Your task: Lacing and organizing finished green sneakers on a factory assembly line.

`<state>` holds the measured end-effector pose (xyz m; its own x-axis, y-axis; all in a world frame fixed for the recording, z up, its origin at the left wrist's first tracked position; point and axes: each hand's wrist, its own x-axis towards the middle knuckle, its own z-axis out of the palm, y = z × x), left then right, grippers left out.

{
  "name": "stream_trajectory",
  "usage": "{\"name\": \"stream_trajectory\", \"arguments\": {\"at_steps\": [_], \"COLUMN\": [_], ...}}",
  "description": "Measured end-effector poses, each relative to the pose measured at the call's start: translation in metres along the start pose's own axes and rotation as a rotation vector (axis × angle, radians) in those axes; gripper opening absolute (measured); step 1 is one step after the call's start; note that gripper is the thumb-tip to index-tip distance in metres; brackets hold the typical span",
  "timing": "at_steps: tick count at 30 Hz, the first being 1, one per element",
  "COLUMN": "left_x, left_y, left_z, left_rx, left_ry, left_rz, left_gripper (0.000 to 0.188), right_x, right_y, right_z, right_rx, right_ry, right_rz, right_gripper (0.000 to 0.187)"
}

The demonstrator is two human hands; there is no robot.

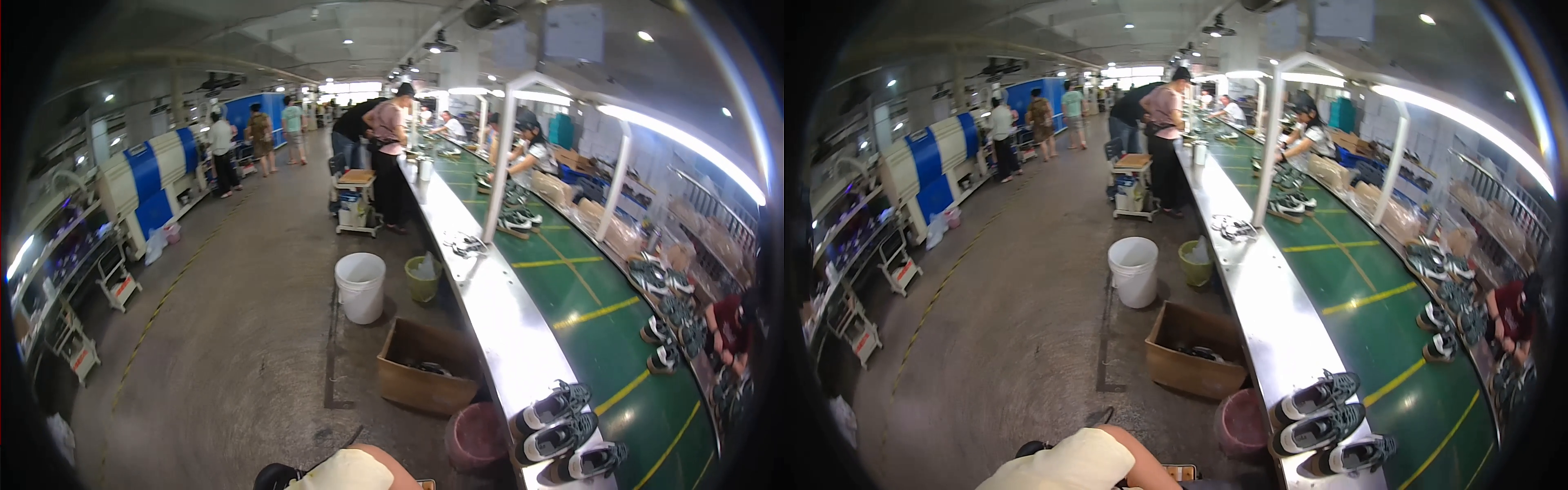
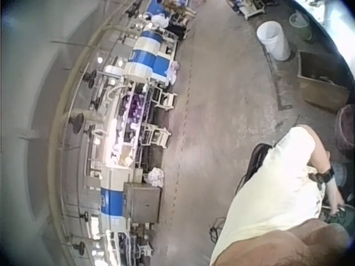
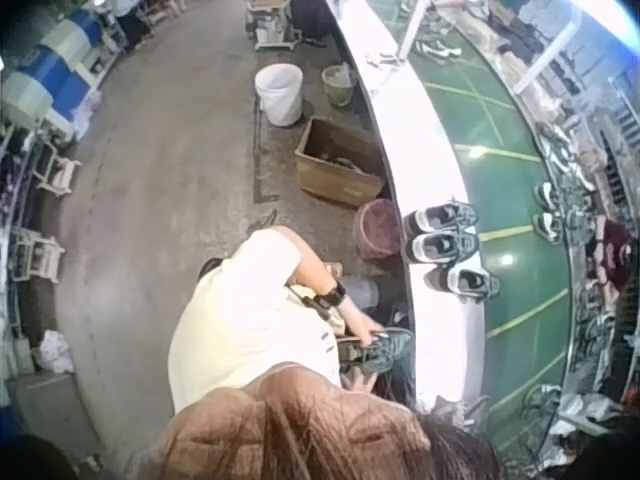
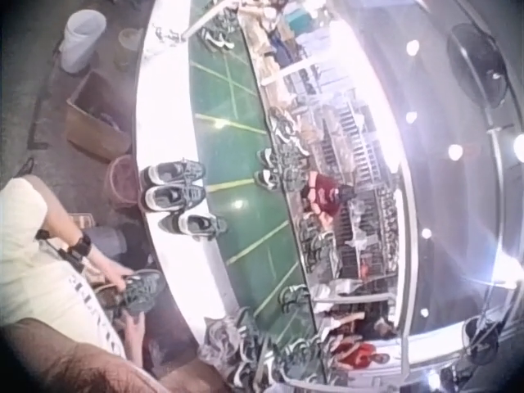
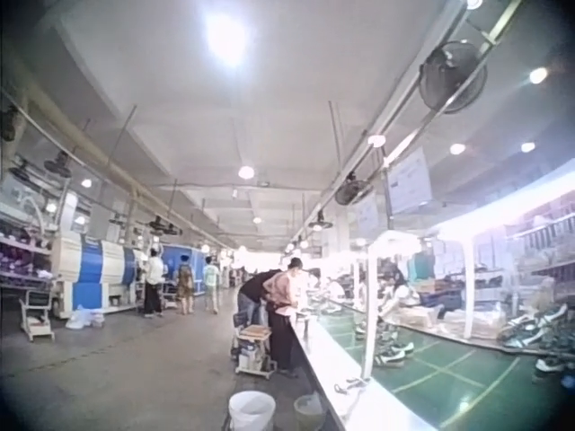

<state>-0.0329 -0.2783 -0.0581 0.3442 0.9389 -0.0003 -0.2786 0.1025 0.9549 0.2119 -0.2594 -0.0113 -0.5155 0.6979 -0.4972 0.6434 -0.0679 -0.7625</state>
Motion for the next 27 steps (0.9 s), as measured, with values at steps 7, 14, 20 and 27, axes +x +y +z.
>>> {"name": "stream_trajectory", "arguments": {"at_steps": [7, 14, 20, 27], "left_x": [0.019, -0.018, 0.027, 0.077], "left_y": [0.044, 0.069, 0.078, 0.011], "left_z": [-0.009, -0.028, -0.038, -0.016], "left_rx": [0.873, 0.623, 0.947, 1.134], "left_ry": [0.163, 0.309, 0.319, 0.027], "left_rz": [0.218, 0.189, -0.02, 0.33], "left_gripper": [0.039, 0.004, 0.016, 0.024], "right_x": [0.047, 0.013, 0.075, 0.087], "right_y": [-0.051, -0.035, -0.053, -0.034], "right_z": [0.01, -0.005, -0.012, -0.012], "right_rx": [0.1, 0.842, 0.468, -0.094], "right_ry": [0.333, 0.353, 0.32, 0.365], "right_rz": [-0.29, 0.155, -0.014, -0.229], "right_gripper": [0.024, 0.013, 0.014, 0.024]}}
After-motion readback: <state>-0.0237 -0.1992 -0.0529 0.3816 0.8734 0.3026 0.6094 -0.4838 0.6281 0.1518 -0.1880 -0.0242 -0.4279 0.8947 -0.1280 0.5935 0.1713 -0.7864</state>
